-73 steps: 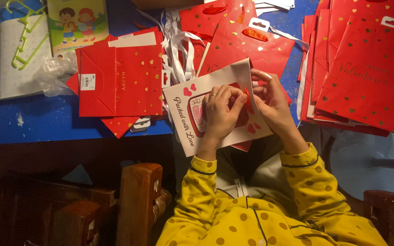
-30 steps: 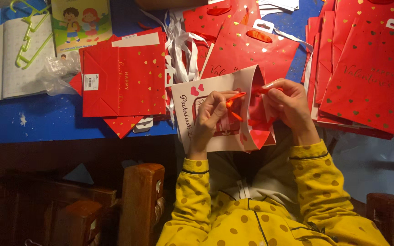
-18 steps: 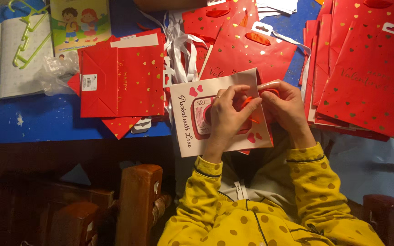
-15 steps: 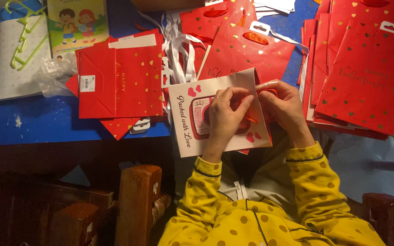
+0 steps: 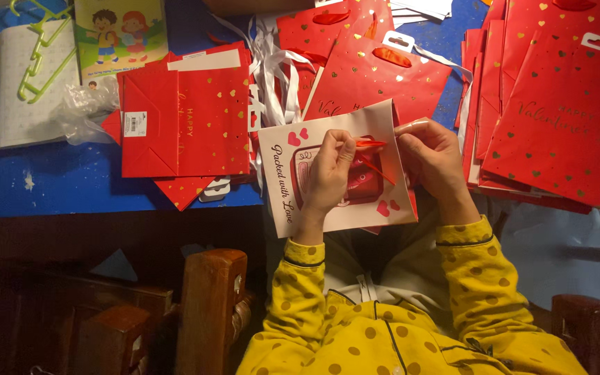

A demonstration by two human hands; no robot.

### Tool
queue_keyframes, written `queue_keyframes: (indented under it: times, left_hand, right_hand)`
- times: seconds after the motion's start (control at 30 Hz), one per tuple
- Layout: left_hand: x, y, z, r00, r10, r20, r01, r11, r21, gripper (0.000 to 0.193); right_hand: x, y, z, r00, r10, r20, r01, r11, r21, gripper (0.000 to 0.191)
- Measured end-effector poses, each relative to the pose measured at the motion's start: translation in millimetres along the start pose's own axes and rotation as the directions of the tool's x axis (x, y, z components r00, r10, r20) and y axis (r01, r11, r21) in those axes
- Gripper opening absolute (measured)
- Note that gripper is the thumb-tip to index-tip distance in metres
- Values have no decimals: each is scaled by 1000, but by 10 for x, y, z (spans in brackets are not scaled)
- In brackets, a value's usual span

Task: The person sits at a table with stacks of red Valentine's gift bags and attaches white ribbon handles: they thread a ribbon through the bag's handle holes, tie it, then fold a greeting card and place it inside a bag, pressing the bag flat.

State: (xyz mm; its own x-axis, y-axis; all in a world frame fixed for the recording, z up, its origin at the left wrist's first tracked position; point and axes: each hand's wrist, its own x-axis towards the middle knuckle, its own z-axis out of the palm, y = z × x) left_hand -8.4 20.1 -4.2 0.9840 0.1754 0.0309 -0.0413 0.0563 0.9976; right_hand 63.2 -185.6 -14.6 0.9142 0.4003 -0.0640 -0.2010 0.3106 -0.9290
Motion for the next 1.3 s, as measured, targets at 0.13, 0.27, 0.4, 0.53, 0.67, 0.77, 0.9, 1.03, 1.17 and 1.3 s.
queue_keyframes:
  times: [0.13,0.27,0.4,0.53,0.67,0.77,0.9,1.03,1.17,1.3]
  left_hand:
    - [7,97,88,997,-60,39,69,951,-300,29]
    - [-5,226,257,963,248,-106,-210,936,282,38]
    - [-9,225,310,928,351,-124,-263,853,451,21]
    - [-11,117,308,942,290,-169,-204,895,397,15]
    - [-17,71,278,970,89,-226,-61,990,125,28]
    - [-17,135,274,961,128,-245,-105,989,106,30]
    - [-46,287,291,937,299,-182,-236,923,303,36]
    - [-59,350,272,946,303,-118,-235,888,394,25]
    - [-55,259,295,927,338,-161,-258,888,380,14]
    - [-58,136,304,949,227,-218,-158,943,294,15]
  right_hand:
    - [20,51,-50,999,-49,20,50,999,-21,14]
    - [13,68,-75,1000,-8,11,8,1000,-23,13]
    - [-4,33,-44,1000,-15,-7,14,995,-98,13]
    - [-11,-8,29,999,-35,-3,34,985,-170,14]
    - [-37,-32,65,999,-36,-21,30,970,-240,14]
    - [-39,-17,81,997,-68,-25,58,960,-274,12]
    - [-58,-3,91,997,-74,-23,63,946,-317,12]
    - [-63,-4,118,994,-107,5,102,936,-338,13]
    - [-61,-17,148,990,-135,33,137,900,-413,13]
    - [-84,-9,178,991,-136,9,126,889,-441,12]
